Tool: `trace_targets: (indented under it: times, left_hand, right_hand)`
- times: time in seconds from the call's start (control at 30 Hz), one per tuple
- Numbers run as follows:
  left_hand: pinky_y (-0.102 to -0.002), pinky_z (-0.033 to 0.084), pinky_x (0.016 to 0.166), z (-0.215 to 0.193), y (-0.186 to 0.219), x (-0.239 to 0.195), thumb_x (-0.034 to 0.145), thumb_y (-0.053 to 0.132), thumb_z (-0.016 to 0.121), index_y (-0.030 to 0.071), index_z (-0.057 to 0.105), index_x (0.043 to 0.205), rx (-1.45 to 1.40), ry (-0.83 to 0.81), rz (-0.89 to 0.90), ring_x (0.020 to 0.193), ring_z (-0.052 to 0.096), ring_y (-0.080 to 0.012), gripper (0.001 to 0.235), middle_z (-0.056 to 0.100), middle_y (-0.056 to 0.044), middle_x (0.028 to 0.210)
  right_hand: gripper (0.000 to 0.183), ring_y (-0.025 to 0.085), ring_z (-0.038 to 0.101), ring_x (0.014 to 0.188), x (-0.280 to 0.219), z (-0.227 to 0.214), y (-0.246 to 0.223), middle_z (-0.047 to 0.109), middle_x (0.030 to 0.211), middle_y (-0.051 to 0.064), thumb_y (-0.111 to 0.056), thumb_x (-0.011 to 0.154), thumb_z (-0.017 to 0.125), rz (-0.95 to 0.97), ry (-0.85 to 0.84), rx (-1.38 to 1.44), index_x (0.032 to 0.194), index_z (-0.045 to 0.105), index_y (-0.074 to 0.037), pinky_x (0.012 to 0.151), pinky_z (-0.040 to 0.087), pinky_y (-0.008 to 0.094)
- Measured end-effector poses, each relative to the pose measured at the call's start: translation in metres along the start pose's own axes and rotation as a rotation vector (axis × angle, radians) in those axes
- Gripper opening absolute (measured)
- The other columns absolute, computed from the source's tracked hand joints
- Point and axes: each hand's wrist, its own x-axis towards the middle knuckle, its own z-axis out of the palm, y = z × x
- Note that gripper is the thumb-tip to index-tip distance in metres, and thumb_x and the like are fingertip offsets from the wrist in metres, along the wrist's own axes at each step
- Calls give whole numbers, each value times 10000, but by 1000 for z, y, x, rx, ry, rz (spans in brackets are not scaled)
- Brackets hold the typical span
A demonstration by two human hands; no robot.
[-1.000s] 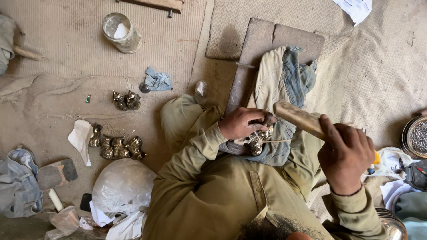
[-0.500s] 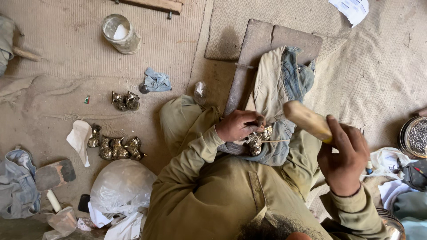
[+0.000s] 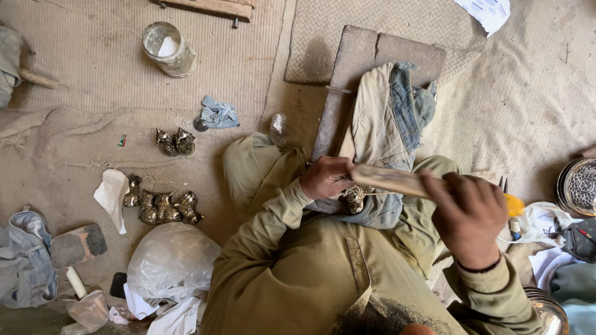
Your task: The person sits on the floor and uses a hammer and punch to shape a small ornate metal object. They repeatedly reposition the object and strike it with the hammer to refine its form.
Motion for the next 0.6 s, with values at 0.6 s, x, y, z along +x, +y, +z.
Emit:
trace_targets:
  times: [0.6]
  left_hand:
    - [-299,624,730,8,1,-11,1011,100,699,90,600,1037,-54,35,-44,792,715,-163,103,682,-76,907]
  right_hand:
    - [529,261,628,841,-18,3,-12,689,980,94,41,833,705,-60,-63,-139,1330,764,-131,725,485,399]
